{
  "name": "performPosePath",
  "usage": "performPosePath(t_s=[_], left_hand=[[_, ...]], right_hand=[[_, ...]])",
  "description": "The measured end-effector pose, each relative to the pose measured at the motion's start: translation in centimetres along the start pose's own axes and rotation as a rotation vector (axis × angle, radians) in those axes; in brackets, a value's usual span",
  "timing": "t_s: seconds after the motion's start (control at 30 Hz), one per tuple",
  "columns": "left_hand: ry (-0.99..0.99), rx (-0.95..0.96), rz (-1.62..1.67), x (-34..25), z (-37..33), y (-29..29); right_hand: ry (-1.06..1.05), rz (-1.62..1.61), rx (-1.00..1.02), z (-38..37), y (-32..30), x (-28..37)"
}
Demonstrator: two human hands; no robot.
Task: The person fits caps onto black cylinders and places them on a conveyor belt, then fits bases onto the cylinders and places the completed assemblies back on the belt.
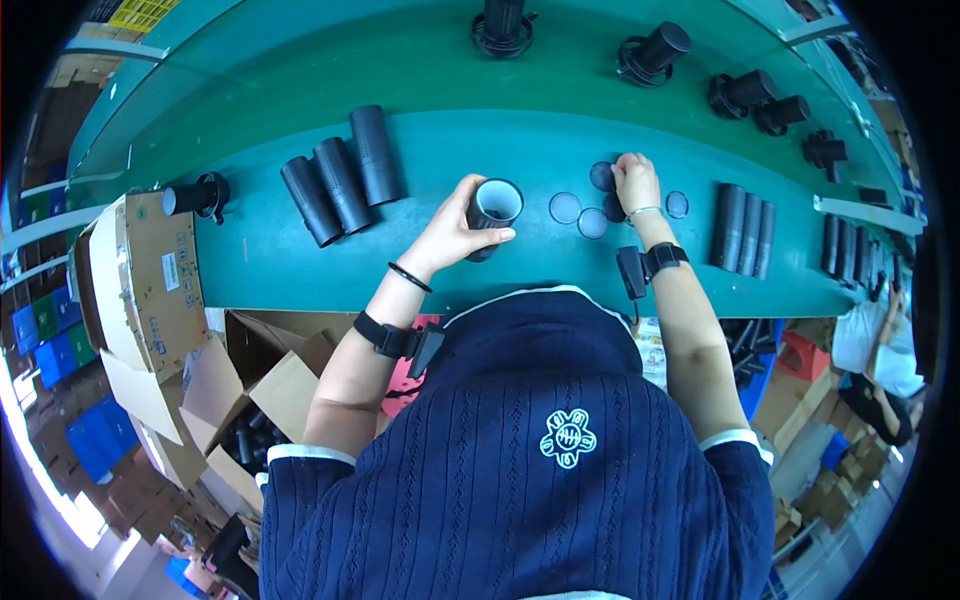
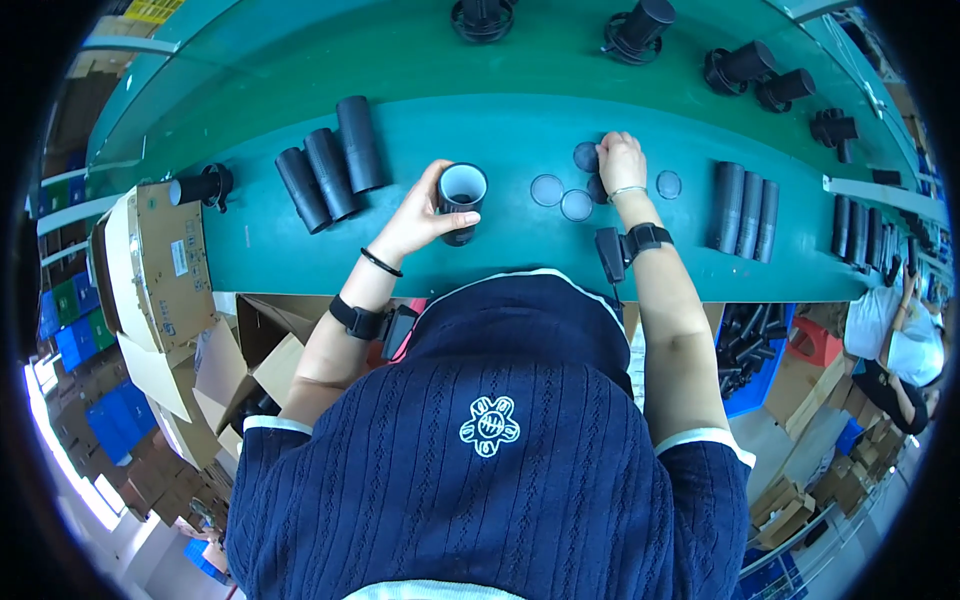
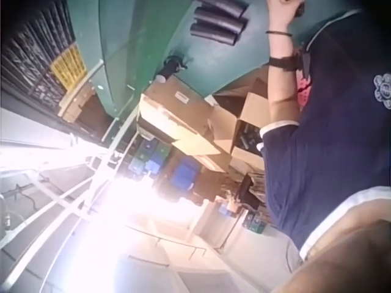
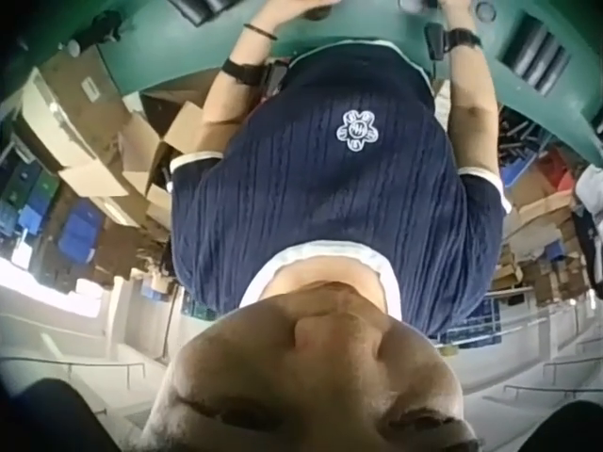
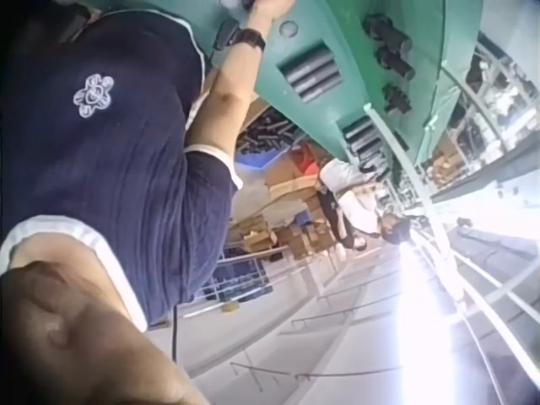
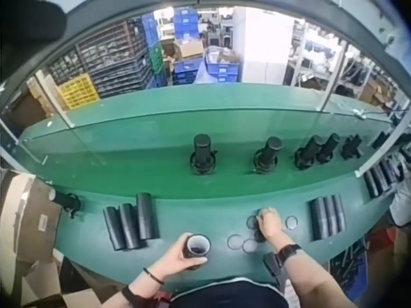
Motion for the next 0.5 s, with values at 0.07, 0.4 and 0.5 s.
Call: performPosePath(t_s=[0.07,0.4,0.5], left_hand=[[0.090,-0.046,0.155,0.1,0.1,-0.1],[0.274,0.180,0.253,-2.0,-0.3,2.1],[0.079,0.217,0.452,-2.3,0.1,2.0]], right_hand=[[-0.038,0.213,0.014,-0.9,-0.1,0.4],[-0.027,-1.109,0.196,4.6,-2.0,12.9],[-0.016,-1.217,0.343,5.3,-2.0,13.0]])
Point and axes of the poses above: each hand's wrist, its own z-axis away from the middle knuckle, its own y-axis out of the palm, x = y × z, the point moved 2 cm from there along -z, towards the middle knuckle, and after that the axes turned 10 degrees about x, right-handed, at the moved point
